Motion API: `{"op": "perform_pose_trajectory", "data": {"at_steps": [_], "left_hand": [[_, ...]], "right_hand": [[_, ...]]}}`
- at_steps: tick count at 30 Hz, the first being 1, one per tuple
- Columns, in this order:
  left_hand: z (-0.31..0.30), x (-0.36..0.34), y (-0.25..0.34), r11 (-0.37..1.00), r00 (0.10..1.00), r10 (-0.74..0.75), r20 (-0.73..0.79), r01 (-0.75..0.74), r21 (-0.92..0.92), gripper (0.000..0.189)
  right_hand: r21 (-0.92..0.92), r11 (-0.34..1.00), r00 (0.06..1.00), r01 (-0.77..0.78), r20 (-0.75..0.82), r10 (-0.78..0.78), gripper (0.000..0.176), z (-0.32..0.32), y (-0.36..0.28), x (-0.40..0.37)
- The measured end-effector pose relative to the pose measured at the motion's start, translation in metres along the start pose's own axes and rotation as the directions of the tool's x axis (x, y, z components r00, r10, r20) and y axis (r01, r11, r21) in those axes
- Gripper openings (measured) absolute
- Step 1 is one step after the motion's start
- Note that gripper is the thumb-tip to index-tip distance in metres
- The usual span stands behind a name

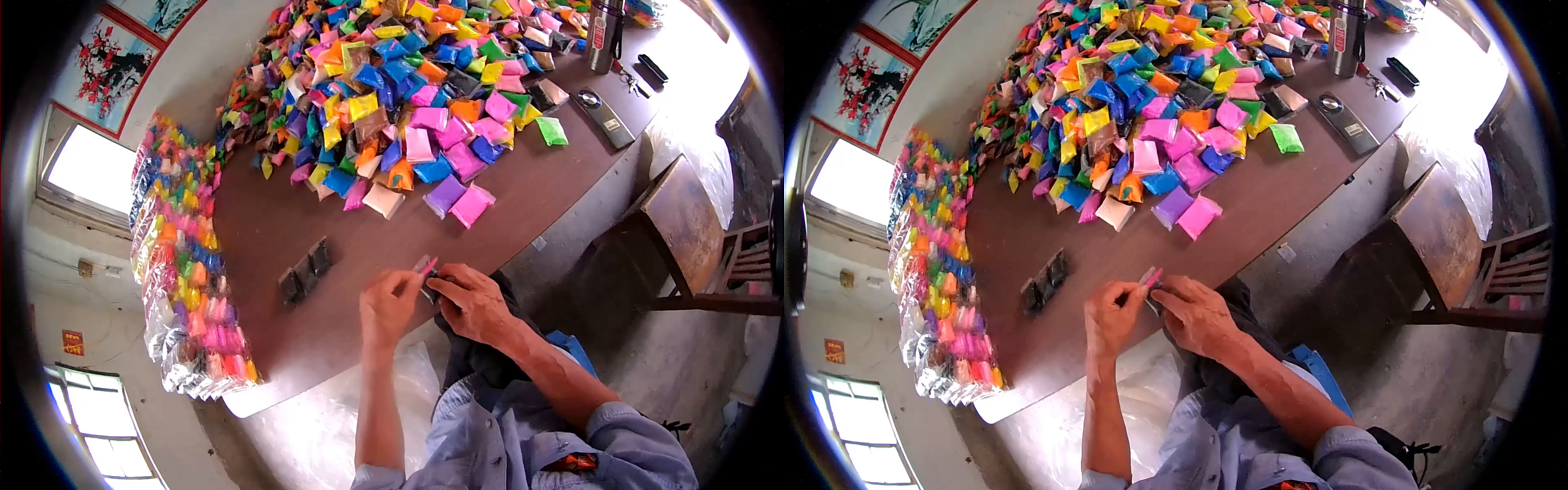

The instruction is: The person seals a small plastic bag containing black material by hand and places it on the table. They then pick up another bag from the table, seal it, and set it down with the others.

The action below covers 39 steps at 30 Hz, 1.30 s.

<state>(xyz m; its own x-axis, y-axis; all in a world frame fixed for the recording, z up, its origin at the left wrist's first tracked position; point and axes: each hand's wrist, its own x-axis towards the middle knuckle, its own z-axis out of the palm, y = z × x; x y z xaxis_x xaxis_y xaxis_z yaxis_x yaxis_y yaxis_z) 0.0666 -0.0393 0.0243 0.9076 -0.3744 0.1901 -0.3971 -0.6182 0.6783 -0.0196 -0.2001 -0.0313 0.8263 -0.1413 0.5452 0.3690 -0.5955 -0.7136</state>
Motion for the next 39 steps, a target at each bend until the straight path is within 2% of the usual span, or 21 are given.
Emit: {"op": "perform_pose_trajectory", "data": {"at_steps": [2, 9, 15, 18, 20, 27, 29, 33, 35, 39], "left_hand": [[0.002, -0.001, 0.008, 0.995, 0.998, 0.049, 0.041, -0.052, 0.079, 0.013], [0.01, 0.016, -0.02, 0.984, 0.997, 0.051, 0.053, -0.059, 0.165, 0.017], [0.002, 0.014, -0.03, 0.994, 1.0, 0.003, -0.023, 0.0, 0.112, 0.016], [-0.007, -0.003, -0.015, 0.996, 0.997, 0.071, -0.025, -0.07, 0.047, 0.015], [-0.004, -0.017, -0.002, 0.985, 0.989, -0.143, 0.048, 0.147, -0.095, 0.015], [-0.002, -0.008, -0.033, 0.989, 0.986, -0.138, -0.098, 0.142, 0.033, 0.016], [-0.004, -0.007, -0.034, 0.992, 0.989, -0.088, -0.115, 0.098, 0.084, 0.017], [-0.002, -0.023, -0.015, 0.995, 0.993, -0.101, -0.068, 0.1, -0.021, 0.017], [0.004, -0.029, -0.006, 0.998, 0.995, -0.046, -0.083, 0.042, -0.056, 0.018], [0.008, -0.024, -0.03, 0.999, 0.987, -0.047, -0.154, 0.05, 0.015, 0.017]], "right_hand": [[0.009, 1.0, 1.0, 0.008, 0.007, -0.008, 0.043, 0.001, 0.0, 0.001], [-0.02, 0.999, 0.999, 0.026, -0.032, -0.026, 0.047, 0.001, 0.0, 0.003], [-0.004, 1.0, 1.0, 0.005, -0.015, -0.005, 0.047, 0.001, 0.001, -0.001], [-0.009, 1.0, 1.0, -0.012, -0.016, 0.012, 0.046, 0.002, -0.001, -0.001], [-0.009, 1.0, 1.0, -0.01, -0.016, 0.01, 0.046, 0.003, -0.001, -0.001], [-0.043, 0.999, 0.999, 0.003, -0.047, -0.005, 0.043, 0.004, -0.001, 0.0], [-0.046, 0.999, 0.999, -0.013, -0.035, 0.011, 0.043, 0.004, -0.002, -0.002], [-0.018, 1.0, 0.999, -0.02, -0.048, 0.019, 0.042, 0.006, 0.001, -0.004], [-0.023, 1.0, 0.999, -0.019, -0.036, 0.019, 0.042, 0.007, 0.001, -0.004], [-0.03, 0.999, 0.999, -0.019, -0.038, 0.018, 0.041, 0.003, -0.003, 0.0]]}}
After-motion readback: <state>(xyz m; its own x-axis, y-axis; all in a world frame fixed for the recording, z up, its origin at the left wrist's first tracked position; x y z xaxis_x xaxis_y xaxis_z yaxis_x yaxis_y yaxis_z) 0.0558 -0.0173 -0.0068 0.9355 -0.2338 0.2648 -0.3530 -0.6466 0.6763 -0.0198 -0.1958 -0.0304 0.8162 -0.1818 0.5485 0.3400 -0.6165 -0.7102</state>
